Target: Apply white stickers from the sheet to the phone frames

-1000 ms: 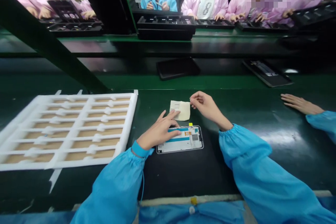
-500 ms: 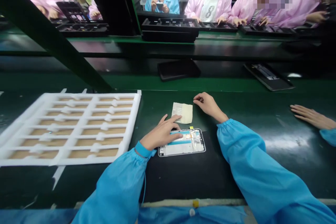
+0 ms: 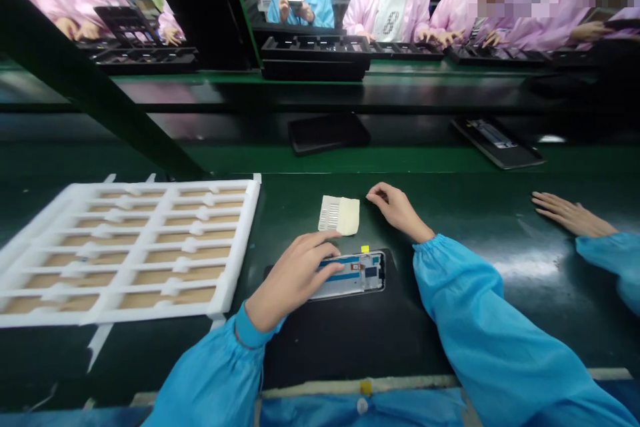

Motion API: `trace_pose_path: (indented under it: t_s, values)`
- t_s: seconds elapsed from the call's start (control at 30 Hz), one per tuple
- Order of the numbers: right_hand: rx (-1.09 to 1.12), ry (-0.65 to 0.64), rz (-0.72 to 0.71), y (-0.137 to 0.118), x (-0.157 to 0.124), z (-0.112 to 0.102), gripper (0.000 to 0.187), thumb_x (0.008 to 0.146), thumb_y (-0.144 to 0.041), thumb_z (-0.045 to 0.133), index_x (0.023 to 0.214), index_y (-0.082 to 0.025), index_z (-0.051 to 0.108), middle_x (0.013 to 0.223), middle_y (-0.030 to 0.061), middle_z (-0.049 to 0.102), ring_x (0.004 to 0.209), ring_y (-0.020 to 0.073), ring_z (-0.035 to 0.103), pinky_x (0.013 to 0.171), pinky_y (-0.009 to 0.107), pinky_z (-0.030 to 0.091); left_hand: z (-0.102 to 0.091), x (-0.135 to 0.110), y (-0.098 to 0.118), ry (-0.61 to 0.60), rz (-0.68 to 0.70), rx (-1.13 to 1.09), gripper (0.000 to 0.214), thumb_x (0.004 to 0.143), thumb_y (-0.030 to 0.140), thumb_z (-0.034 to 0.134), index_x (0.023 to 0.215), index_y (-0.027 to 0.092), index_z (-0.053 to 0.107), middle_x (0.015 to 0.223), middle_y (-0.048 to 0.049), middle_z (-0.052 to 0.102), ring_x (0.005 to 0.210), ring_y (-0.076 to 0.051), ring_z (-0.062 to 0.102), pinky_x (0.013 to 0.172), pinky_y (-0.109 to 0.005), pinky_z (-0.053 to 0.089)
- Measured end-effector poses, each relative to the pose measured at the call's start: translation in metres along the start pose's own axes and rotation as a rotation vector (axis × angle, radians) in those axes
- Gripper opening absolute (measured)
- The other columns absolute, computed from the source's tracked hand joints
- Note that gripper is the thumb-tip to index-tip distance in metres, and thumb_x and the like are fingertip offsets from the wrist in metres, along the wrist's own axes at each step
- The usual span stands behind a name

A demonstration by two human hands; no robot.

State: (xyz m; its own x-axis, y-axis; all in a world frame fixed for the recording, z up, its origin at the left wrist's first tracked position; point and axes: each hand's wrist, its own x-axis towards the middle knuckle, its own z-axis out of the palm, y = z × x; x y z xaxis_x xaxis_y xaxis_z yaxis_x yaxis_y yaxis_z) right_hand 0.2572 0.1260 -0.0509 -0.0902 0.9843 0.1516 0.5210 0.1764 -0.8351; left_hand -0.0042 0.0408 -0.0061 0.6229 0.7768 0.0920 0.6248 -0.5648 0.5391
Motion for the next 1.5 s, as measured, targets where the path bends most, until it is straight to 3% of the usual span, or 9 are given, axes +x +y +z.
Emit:
trace_pose_path:
  t_s: [0.1, 0.33, 0.53, 0.7, 0.9, 1.03, 1.17, 1.4, 1.5]
  values:
    - [0.156, -0.008, 0.039, -0.013, -0.02, -0.006, 0.025, 0.087, -0.043, 0.058, 0.085, -0.018, 0.056, 0.076, 0.0041, 0.067, 0.07, 0.0173, 0.064, 0.069, 0.033, 0.053, 0.002, -0.013, 0.014, 0.065, 0.044, 0.052, 0.012, 0.098, 0.029, 0.053, 0.101, 0.021, 0.062, 0.12, -0.0049, 0.068, 0.107, -0.023, 0.065, 0.093, -0.039, 0.051]
    - [0.443, -0.054, 0.125, -0.059, -0.08, -0.021, 0.026, 0.083, -0.041, 0.07, 0.097, -0.02, 0.064, 0.086, 0.0061, 0.073, 0.079, 0.019, 0.07, 0.077, 0.036, 0.058, 0.011, -0.028, 0.034, 0.22, 0.122, 0.164, 0.017, 0.099, 0.021, 0.048, 0.109, 0.018, 0.062, 0.112, -0.0065, 0.072, 0.097, -0.022, 0.07, 0.084, -0.038, 0.056]
    - [0.355, 0.017, 0.069, -0.081, -0.1, -0.025, 0.023, 0.092, -0.033, 0.057, 0.111, -0.026, 0.067, 0.085, 0.0027, 0.068, 0.074, 0.0164, 0.066, 0.072, 0.034, 0.056, 0.014, -0.03, 0.038, 0.242, 0.114, 0.186, 0.023, 0.098, 0.021, 0.051, 0.12, 0.018, 0.058, 0.115, -0.0062, 0.071, 0.096, -0.024, 0.07, 0.084, -0.04, 0.057]
    - [0.441, 0.047, 0.104, -0.088, -0.115, -0.022, 0.012, 0.088, -0.033, 0.064, 0.098, -0.028, 0.069, 0.079, 0.0017, 0.071, 0.075, 0.0191, 0.07, 0.073, 0.036, 0.059, 0.017, -0.036, 0.043, 0.264, 0.065, 0.161, 0.025, 0.097, 0.023, 0.054, 0.122, 0.02, 0.058, 0.112, -0.0048, 0.072, 0.092, -0.024, 0.071, 0.082, -0.04, 0.058]
    - [0.535, 0.178, 0.11, -0.096, -0.144, 0.005, 0.002, 0.084, -0.029, 0.07, 0.082, -0.03, 0.071, 0.098, 0.0035, 0.075, 0.104, 0.026, 0.069, 0.092, 0.046, 0.056, 0.02, -0.038, 0.051, 0.333, 0.036, 0.075, 0.026, 0.095, 0.024, 0.059, 0.12, 0.022, 0.058, 0.111, -0.0028, 0.073, 0.093, -0.021, 0.071, 0.083, -0.036, 0.057]
    - [0.501, 0.157, 0.05, -0.091, -0.148, 0.021, 0.007, 0.079, -0.025, 0.076, 0.078, -0.032, 0.075, 0.115, 0.002, 0.071, 0.113, 0.026, 0.064, 0.101, 0.048, 0.05, 0.02, -0.036, 0.056, 0.409, 0.043, -0.021, 0.02, 0.093, 0.024, 0.062, 0.113, 0.022, 0.063, 0.108, -0.0019, 0.074, 0.095, -0.019, 0.071, 0.084, -0.032, 0.056]
    - [0.479, 0.141, -0.01, -0.086, -0.147, 0.026, 0.007, 0.078, -0.023, 0.078, 0.078, -0.031, 0.077, 0.116, 0.0016, 0.071, 0.115, 0.0247, 0.062, 0.103, 0.046, 0.047, 0.02, -0.034, 0.056, 0.474, 0.13, -0.082, 0.012, 0.092, 0.014, 0.062, 0.1, 0.021, 0.068, 0.102, 0.0003, 0.076, 0.092, -0.015, 0.072, 0.08, -0.028, 0.054]
    - [0.468, 0.135, -0.03, -0.084, -0.147, 0.032, 0.009, 0.079, -0.02, 0.077, 0.078, -0.029, 0.076, 0.116, 0.0007, 0.072, 0.116, 0.0222, 0.06, 0.102, 0.041, 0.046, 0.022, -0.031, 0.05, 0.509, 0.202, -0.088, 0.012, 0.091, 0.01, 0.063, 0.097, 0.019, 0.069, 0.098, -0.0012, 0.076, 0.089, -0.015, 0.073, 0.078, -0.027, 0.053]
    - [0.426, 0.133, -0.07, -0.079, -0.149, 0.03, 0.022, 0.08, -0.02, 0.077, 0.1, -0.029, 0.073, 0.129, 0.0023, 0.065, 0.122, 0.0221, 0.057, 0.105, 0.041, 0.044, 0.022, -0.031, 0.05, 0.496, 0.186, -0.052, 0.013, 0.091, 0.009, 0.062, 0.097, 0.018, 0.068, 0.096, -0.0006, 0.076, 0.087, -0.014, 0.072, 0.078, -0.027, 0.052]
